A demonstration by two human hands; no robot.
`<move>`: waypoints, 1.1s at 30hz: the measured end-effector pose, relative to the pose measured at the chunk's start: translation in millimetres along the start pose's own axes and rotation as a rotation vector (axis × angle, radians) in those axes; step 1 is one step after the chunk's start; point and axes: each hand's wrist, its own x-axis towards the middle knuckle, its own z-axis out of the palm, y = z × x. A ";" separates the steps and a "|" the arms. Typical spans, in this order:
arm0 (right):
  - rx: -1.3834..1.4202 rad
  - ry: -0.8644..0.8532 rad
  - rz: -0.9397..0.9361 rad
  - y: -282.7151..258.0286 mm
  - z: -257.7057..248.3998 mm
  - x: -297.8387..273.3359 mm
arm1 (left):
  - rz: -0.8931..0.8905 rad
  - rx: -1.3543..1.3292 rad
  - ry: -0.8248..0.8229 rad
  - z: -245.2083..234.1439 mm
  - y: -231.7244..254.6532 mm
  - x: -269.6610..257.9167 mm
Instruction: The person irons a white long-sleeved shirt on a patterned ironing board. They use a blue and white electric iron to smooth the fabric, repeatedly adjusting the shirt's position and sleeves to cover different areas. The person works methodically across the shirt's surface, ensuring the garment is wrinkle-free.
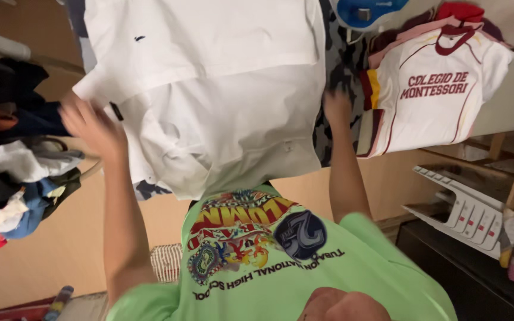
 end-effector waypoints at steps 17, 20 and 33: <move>0.490 -0.540 0.278 51.6 -35.2 -173.8 | 0.096 -0.244 -0.596 -65.3 -41.2 -142.6; 0.575 -0.391 0.175 59.6 -46.6 -173.4 | 0.113 -0.282 -0.597 -63.2 -58.9 -146.0; 0.336 -0.136 0.158 32.8 -10.7 -65.8 | -0.219 -0.176 -0.758 -66.2 -86.1 -88.2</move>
